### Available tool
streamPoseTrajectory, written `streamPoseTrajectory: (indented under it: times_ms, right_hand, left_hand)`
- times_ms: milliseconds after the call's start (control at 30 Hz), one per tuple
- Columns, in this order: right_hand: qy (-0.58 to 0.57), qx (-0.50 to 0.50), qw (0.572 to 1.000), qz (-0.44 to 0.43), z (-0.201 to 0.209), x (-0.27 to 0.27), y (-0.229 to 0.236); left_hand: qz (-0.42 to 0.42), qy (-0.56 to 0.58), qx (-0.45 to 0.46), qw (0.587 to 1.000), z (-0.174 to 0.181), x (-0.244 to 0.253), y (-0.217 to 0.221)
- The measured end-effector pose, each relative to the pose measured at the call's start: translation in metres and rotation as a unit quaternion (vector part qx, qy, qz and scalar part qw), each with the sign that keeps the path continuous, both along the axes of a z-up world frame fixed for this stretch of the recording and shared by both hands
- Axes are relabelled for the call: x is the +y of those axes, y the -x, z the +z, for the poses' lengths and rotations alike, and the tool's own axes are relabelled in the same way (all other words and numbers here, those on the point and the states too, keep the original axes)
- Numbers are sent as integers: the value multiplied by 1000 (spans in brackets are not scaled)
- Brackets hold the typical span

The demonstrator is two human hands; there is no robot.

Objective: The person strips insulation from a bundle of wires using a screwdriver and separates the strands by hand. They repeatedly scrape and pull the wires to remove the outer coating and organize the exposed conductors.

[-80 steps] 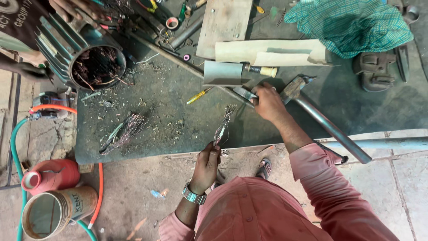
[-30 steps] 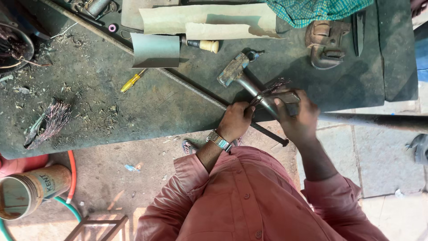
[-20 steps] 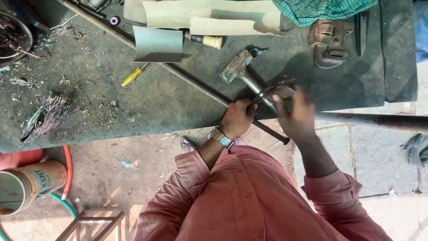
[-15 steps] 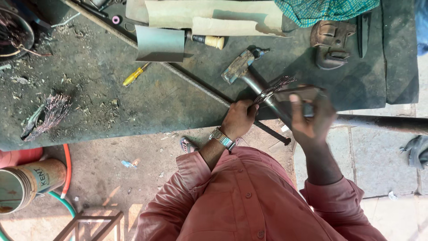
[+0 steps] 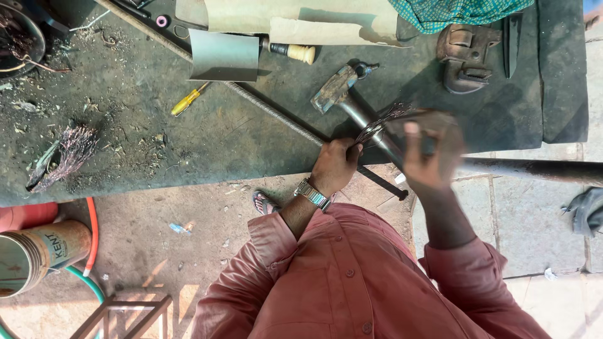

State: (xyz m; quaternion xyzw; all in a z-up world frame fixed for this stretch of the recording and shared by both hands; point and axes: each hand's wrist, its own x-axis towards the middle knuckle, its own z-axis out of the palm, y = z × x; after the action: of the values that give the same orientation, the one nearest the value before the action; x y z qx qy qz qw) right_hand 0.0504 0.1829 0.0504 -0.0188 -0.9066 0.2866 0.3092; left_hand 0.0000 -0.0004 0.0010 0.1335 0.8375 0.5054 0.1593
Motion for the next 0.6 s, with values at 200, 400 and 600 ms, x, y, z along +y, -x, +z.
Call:
streamPoseTrajectory:
  times_ms: [200, 400, 600]
  right_hand:
    - [53, -31, 997, 43, -8, 14, 11]
    - [103, -56, 990, 76, -12, 0, 9]
    - [-69, 104, 991, 48, -7, 11, 3]
  left_hand:
    - [6, 12, 14, 1000, 3, 2, 0]
    - [9, 21, 43, 999, -5, 3, -2]
    - [2, -2, -15, 1000, -14, 2, 3]
